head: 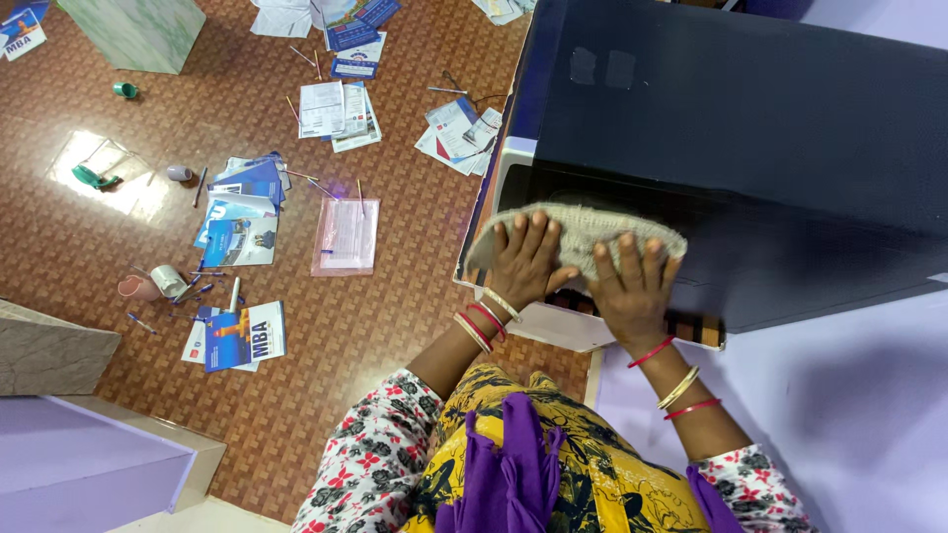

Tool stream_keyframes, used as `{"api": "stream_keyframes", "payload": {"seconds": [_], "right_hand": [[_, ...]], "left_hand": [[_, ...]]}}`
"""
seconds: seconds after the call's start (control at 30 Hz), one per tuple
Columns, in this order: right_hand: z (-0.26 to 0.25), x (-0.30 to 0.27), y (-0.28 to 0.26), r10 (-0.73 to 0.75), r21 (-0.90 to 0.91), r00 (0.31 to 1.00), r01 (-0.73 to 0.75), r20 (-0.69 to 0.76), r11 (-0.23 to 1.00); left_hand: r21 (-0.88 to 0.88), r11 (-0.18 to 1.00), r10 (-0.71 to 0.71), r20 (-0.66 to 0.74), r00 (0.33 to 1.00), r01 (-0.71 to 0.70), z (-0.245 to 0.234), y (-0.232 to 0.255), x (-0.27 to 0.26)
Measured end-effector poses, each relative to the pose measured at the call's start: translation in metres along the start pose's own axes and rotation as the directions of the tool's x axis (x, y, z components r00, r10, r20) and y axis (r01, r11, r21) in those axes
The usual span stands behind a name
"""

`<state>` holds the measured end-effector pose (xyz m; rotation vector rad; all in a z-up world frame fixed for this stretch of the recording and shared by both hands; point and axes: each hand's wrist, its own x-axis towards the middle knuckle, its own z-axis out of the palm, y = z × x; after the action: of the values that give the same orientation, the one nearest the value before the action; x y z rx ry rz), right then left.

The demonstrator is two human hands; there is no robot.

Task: The person wipes the top and sides of a computer tower with a cloth, moving the cloth across the surfaces and reaching around the unit.

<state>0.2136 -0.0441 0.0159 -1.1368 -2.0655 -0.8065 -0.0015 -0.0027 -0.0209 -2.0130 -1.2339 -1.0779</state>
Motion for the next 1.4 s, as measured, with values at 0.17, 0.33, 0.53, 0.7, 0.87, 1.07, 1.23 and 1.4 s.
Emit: {"api": "stream_keyframes", "payload": {"seconds": [0.17, 0.33, 0.53, 0.7, 0.87, 1.07, 1.23, 1.4], "right_hand": [[0.021, -0.024, -0.013, -0.032, -0.017, 0.998, 0.033, 0.054, 0.999], [-0.003, 0.024, -0.012, -0.056, -0.014, 0.998, 0.057, 0.03, 0.998], [-0.05, 0.095, -0.01, 0.005, -0.012, 0.997, -0.005, -0.072, 1.0], [-0.029, 0.07, -0.008, -0.016, 0.003, 0.997, 0.016, -0.077, 1.0], [0.013, -0.01, -0.02, -0.076, -0.019, 0.996, 0.077, 0.041, 0.997], [0.028, -0.028, -0.019, -0.111, -0.07, 0.991, 0.116, 0.079, 0.991], [-0.008, 0.018, -0.002, -0.04, -0.038, 0.999, 0.041, 0.021, 0.998], [-0.04, 0.056, 0.029, 0.017, -0.031, 0.993, -0.021, -0.113, 0.999]], "left_hand": [[0.014, 1.0, -0.019, 0.079, 0.997, 0.018, 0.026, 0.001, -0.049], [-0.088, 0.993, -0.078, -0.059, 0.995, 0.072, -0.009, -0.002, 0.014], [-0.259, 0.954, -0.187, -0.11, 0.976, 0.154, -0.079, -0.008, 0.109], [-0.165, 0.981, -0.122, -0.123, 0.985, 0.101, -0.04, -0.009, 0.071], [-0.041, 0.997, -0.058, -0.024, 0.998, 0.057, 0.021, -0.009, -0.042], [-0.063, 0.99, -0.119, 0.062, 0.991, 0.123, 0.036, 0.003, -0.07], [-0.107, 0.984, -0.143, 0.002, 0.99, 0.143, -0.008, 0.01, 0.015], [-0.112, 0.988, -0.114, -0.057, 0.992, 0.108, -0.049, 0.024, 0.095]]}}
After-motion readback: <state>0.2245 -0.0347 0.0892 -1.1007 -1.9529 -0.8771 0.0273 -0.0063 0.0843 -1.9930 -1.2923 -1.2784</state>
